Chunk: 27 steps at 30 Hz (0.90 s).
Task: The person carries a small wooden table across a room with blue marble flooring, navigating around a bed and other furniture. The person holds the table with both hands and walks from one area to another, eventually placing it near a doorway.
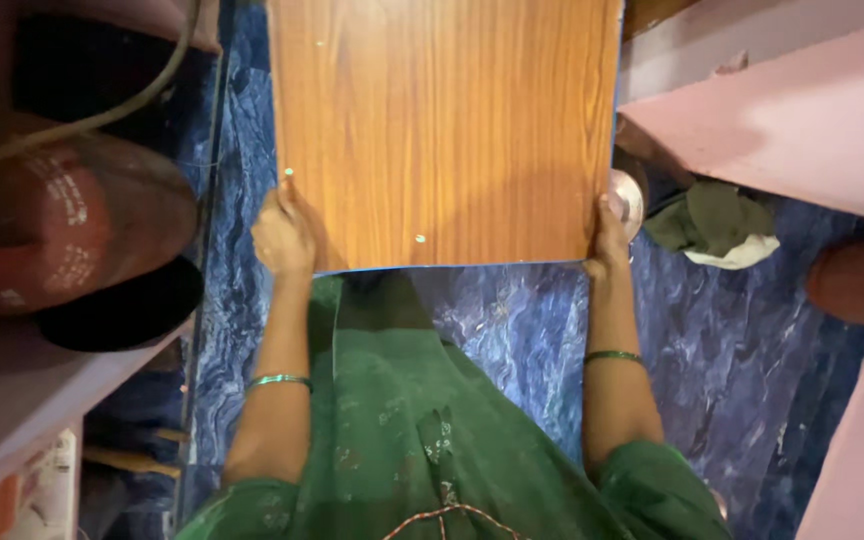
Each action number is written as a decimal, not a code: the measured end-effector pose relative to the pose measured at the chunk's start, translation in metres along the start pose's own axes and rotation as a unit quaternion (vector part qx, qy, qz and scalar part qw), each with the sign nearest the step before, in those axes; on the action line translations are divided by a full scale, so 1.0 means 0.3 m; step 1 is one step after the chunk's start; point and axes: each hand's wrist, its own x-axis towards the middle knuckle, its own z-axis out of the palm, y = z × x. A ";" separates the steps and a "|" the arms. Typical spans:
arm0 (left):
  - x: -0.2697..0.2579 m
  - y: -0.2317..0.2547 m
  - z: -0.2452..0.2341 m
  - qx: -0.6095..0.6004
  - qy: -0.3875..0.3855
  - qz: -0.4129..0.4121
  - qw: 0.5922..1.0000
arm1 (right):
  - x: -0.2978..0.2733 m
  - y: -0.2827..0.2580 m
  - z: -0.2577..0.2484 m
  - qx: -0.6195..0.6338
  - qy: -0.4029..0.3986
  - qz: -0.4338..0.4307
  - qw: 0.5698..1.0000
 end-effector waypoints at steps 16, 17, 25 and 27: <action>0.435 -0.358 -0.386 0.052 -0.017 0.152 0.987 | -0.481 0.609 0.409 0.171 0.000 0.008 0.985; 0.429 -0.364 -0.396 0.053 -0.021 0.147 0.987 | -0.492 0.609 0.416 0.157 0.020 0.011 0.987; 0.401 -0.317 -0.428 0.042 -0.024 0.132 0.990 | -0.447 0.558 0.426 -0.057 0.151 -0.069 0.984; 0.402 -0.316 -0.427 0.057 -0.030 0.130 0.989 | -0.419 0.592 0.438 -0.108 0.182 -0.154 0.965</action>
